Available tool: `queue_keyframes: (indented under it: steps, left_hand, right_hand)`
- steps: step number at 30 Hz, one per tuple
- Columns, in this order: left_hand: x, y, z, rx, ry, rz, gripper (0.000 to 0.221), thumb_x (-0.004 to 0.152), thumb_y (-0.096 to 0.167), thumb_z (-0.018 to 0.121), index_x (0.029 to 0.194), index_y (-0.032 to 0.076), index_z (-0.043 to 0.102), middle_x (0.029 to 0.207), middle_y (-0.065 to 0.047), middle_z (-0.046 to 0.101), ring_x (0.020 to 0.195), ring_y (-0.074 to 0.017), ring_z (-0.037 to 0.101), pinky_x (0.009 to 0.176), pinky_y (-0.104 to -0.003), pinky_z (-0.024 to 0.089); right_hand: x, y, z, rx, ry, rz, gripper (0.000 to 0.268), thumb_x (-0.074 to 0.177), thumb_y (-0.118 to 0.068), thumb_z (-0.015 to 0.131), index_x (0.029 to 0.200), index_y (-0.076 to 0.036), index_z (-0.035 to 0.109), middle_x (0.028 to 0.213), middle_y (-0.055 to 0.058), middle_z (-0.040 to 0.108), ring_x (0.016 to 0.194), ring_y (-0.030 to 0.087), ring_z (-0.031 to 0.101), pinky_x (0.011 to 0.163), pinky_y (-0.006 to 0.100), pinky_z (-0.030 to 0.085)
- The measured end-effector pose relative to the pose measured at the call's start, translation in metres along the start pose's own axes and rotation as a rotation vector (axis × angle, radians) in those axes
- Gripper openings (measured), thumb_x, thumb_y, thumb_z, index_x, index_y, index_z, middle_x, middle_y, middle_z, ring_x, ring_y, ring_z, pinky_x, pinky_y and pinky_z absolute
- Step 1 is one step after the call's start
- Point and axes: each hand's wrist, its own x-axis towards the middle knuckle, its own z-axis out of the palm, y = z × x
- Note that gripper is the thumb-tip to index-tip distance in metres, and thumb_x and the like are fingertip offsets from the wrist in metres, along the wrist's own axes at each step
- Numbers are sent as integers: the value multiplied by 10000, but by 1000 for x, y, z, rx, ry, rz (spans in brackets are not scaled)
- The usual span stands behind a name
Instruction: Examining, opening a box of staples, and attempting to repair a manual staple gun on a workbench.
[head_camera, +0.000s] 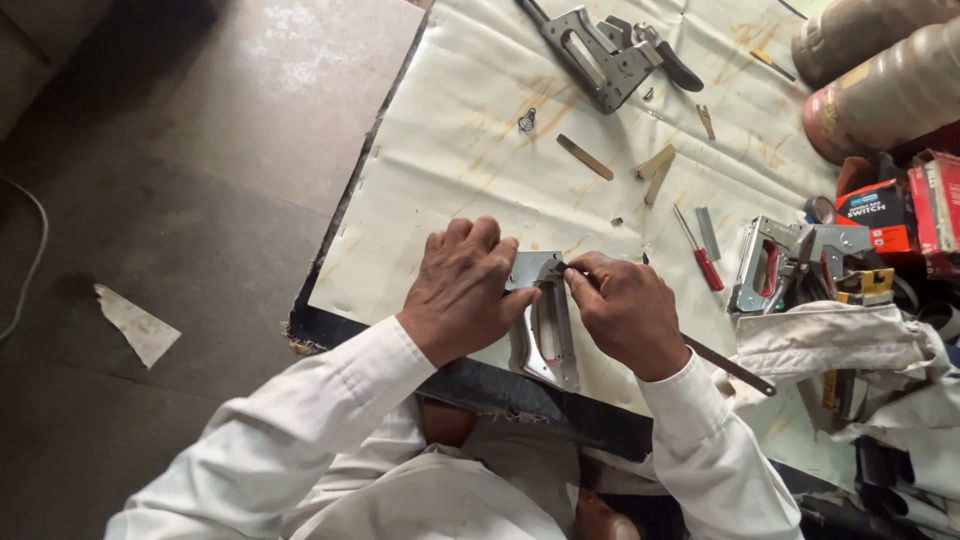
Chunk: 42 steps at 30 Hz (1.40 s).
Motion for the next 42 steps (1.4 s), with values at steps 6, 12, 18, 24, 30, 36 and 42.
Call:
queue_keyframes:
  steps: [6,12,18,24,30,36,42]
  left_hand:
    - [15,-7,7,-36,-138,21,527,805,390,737,1171,14,697,1097,-145,624,1101,-334,531,936,-479,396]
    - [25,-9,8,-77,-243,-62,379,834,377,659,1048,83,766,1105,-135,653,1104,-319,558,950,-460,401]
    - [30,-10,13,-84,-233,-83,427,824,431,666,1131,151,767,1091,-93,668,1076,-298,563,951,-452,384]
    - [35,-11,21,-109,-295,-108,371,885,432,621,1112,192,790,1117,-49,665,1093,-258,558,981,-441,335]
    - [36,-11,29,-150,-258,-154,385,873,411,623,1150,201,788,1089,-19,687,1063,-226,559,970,-407,322]
    - [34,-9,26,-167,-214,-165,384,859,411,636,1142,205,792,1128,-24,699,1113,-235,559,992,-412,316]
    - [28,-15,33,-207,-160,-98,343,867,330,624,1142,204,786,1163,-5,734,1073,-218,587,986,-400,322]
  right_hand:
    - [0,-4,2,64,14,65,243,934,-289,634,1035,-132,789,817,140,749,775,342,730,692,441,542]
    - [1,-8,0,46,-31,121,248,930,-293,629,1046,-139,785,808,138,754,755,334,739,686,432,547]
    - [4,-10,-2,-36,-40,46,226,924,-271,640,998,-121,792,823,154,744,750,371,720,667,461,554]
    - [-1,-21,4,-176,10,45,212,929,-268,627,938,-129,787,776,168,720,728,401,698,675,504,548]
    - [-10,-10,19,-262,133,-137,149,945,-218,609,930,-113,714,833,125,726,711,375,702,607,491,548]
    - [-13,3,28,-512,207,-302,139,902,-142,614,1018,-94,673,826,101,718,705,301,719,597,434,562]
    - [-3,17,20,-184,139,-284,166,931,-226,639,997,-91,711,847,134,736,714,342,713,624,457,556]
